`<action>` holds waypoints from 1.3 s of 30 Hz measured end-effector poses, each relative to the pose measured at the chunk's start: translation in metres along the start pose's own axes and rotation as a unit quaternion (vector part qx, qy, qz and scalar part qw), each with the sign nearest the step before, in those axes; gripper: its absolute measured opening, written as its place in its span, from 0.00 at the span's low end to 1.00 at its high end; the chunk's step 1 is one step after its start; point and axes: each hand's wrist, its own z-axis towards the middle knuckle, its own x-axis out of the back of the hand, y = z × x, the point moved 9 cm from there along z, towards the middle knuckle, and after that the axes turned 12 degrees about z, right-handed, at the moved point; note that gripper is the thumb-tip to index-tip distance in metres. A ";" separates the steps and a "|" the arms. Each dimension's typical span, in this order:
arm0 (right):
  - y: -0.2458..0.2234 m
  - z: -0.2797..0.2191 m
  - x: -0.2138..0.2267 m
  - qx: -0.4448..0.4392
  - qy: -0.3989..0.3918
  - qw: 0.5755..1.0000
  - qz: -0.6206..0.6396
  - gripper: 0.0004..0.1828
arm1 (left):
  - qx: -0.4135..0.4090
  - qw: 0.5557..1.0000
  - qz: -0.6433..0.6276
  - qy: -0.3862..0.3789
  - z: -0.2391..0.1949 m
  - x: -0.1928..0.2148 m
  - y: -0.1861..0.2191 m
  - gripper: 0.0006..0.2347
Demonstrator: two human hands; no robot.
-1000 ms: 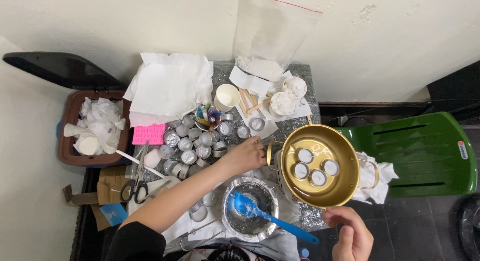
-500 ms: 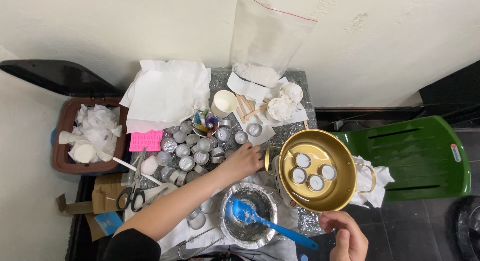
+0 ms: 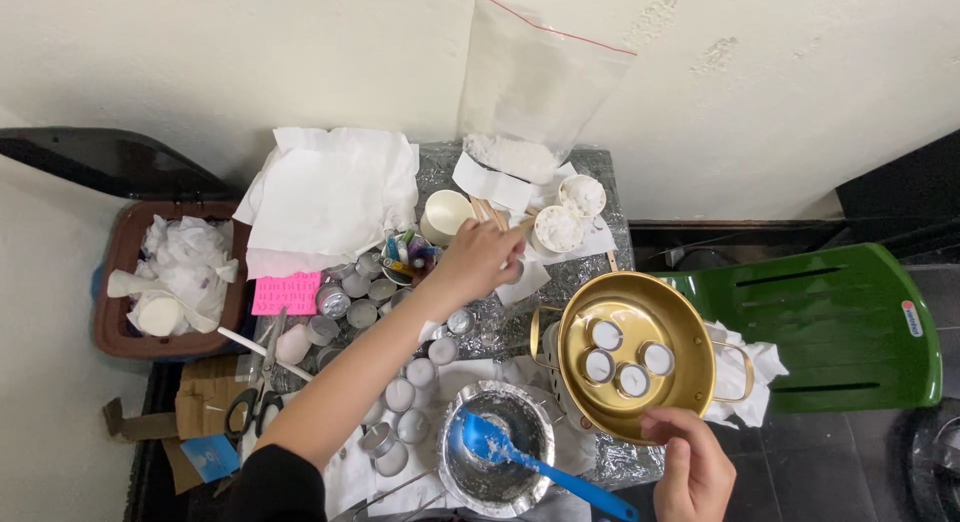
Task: The person fills small metal tealight cups with white wax at a cluttered work table. They press each cup into a metal bowl of soft wax, add wick material by hand, and place the filled candles into a gold pot, working through the cups one at a time.
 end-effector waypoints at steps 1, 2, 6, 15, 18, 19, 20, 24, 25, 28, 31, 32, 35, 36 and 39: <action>-0.006 0.006 -0.005 0.000 -0.001 1.000 0.001 0.20 | 0.001 1.000 0.000 0.000 0.013 0.001 0.000 0.05; -0.011 0.012 -0.008 -0.004 0.008 0.999 -0.033 0.18 | 0.020 0.999 -0.023 0.020 0.025 0.005 -0.004 0.05; -0.024 0.024 -0.018 -0.014 0.030 0.994 -0.100 0.14 | 0.036 0.996 -0.040 0.066 0.065 -0.021 -0.008 0.01; -0.027 0.016 -0.018 -0.013 0.017 0.992 -0.121 0.12 | 0.046 0.995 0.054 0.069 0.018 0.016 -0.024 0.05; -0.025 0.011 -0.018 -0.007 0.021 0.993 -0.116 0.12 | -0.005 0.996 0.068 0.063 -0.018 0.032 -0.004 0.05; -0.024 0.008 -0.018 -0.005 0.018 0.993 -0.114 0.12 | -0.002 0.995 0.070 0.065 -0.028 0.027 -0.001 0.05; -0.022 0.006 -0.019 -0.006 0.018 0.994 -0.107 0.13 | -0.018 0.995 0.083 0.044 -0.037 0.017 0.004 0.05; -0.017 0.000 -0.020 -0.001 0.009 0.996 -0.085 0.13 | -0.070 0.986 0.135 0.063 -0.049 -0.006 0.022 0.05; -0.015 -0.002 -0.018 0.001 0.006 0.996 -0.086 0.13 | -0.066 0.986 0.135 0.066 -0.047 -0.007 0.027 0.05; -0.006 -0.006 -0.010 0.001 0.007 0.997 -0.075 0.14 | -0.080 0.967 0.231 0.074 -0.038 -0.019 0.044 0.03; 0.006 -0.010 0.003 -0.006 0.022 0.998 -0.060 0.16 | -0.088 0.940 0.326 0.049 -0.028 -0.044 0.047 0.03; 0.010 -0.010 0.006 -0.005 0.027 0.998 -0.056 0.16 | -0.100 0.936 0.333 0.053 -0.025 -0.046 0.049 0.03; 0.016 -0.013 0.011 -0.004 0.036 0.998 -0.049 0.16 | -0.120 0.936 0.325 0.062 -0.025 -0.050 0.046 0.03; 0.018 -0.014 0.012 -0.002 0.038 0.998 -0.048 0.17 | -0.125 0.940 0.310 0.068 -0.025 -0.050 0.044 0.02; 0.015 -0.010 0.012 0.001 0.041 0.998 -0.038 0.17 | -0.111 0.951 0.273 0.090 -0.013 -0.027 0.036 0.01</action>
